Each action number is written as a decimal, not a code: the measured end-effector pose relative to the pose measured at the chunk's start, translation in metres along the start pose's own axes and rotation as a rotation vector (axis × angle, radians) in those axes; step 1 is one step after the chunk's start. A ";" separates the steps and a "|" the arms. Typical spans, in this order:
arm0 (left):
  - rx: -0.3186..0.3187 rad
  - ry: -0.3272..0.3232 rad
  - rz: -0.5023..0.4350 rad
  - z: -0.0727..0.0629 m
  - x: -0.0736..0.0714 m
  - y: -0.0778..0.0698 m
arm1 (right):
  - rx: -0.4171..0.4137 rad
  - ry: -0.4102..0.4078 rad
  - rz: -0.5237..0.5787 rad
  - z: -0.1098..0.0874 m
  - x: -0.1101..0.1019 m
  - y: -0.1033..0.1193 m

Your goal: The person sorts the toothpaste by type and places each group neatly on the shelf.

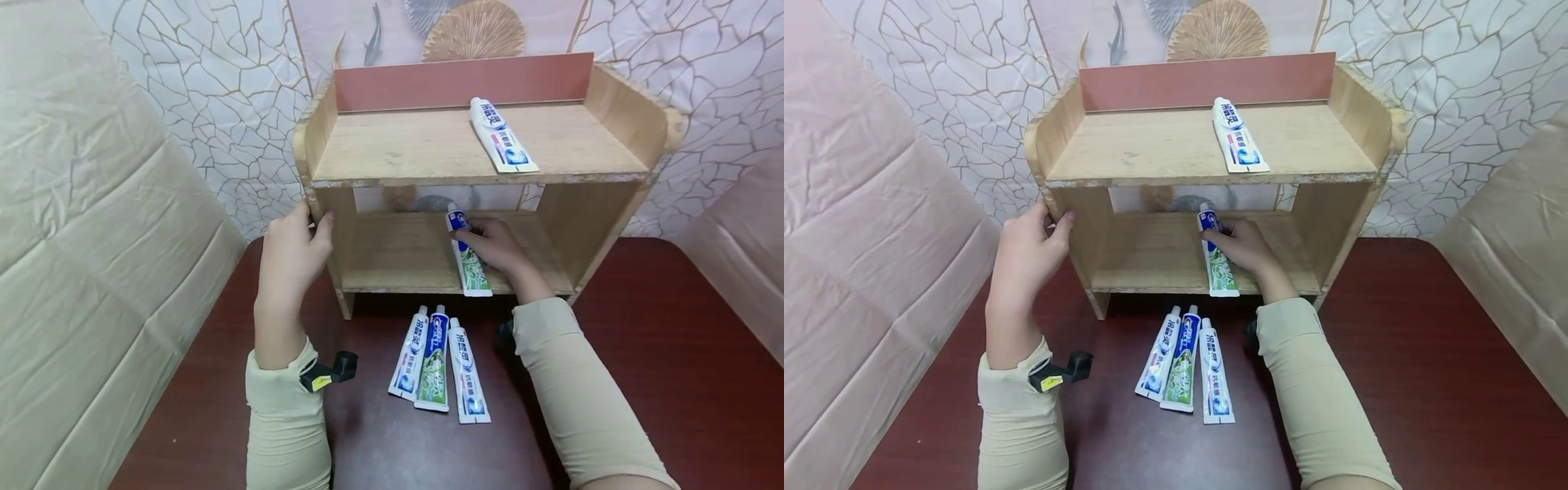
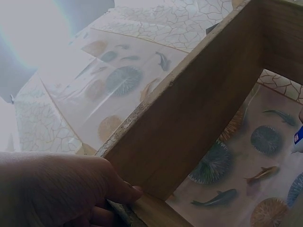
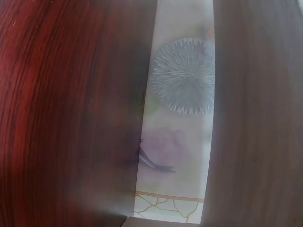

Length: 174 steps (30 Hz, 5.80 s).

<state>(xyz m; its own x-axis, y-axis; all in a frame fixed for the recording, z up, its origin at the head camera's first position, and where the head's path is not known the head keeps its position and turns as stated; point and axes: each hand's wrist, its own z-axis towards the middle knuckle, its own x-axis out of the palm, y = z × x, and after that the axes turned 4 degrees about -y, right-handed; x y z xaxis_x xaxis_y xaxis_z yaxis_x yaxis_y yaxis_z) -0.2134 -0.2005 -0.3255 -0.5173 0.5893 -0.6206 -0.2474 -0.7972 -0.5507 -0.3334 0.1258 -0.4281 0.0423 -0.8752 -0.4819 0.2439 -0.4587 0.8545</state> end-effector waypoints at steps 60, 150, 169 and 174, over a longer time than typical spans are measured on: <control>-0.006 0.007 0.014 0.000 0.000 -0.002 | -0.048 -0.097 -0.034 -0.001 0.003 -0.004; 0.023 -0.019 0.020 -0.002 0.003 -0.001 | -0.145 -0.340 -0.113 -0.044 0.003 -0.004; 0.012 -0.011 0.010 0.000 0.000 -0.001 | -0.167 -0.397 -0.093 -0.049 0.003 0.001; 0.020 -0.014 0.008 -0.001 0.000 -0.001 | -0.166 -0.425 -0.051 -0.051 0.001 0.000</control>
<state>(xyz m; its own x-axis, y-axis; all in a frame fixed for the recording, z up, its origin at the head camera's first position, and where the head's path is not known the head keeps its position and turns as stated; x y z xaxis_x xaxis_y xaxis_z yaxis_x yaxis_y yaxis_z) -0.2127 -0.1993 -0.3254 -0.5304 0.5814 -0.6170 -0.2596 -0.8042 -0.5346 -0.2834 0.1323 -0.4385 -0.3661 -0.8536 -0.3705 0.3891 -0.5021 0.7724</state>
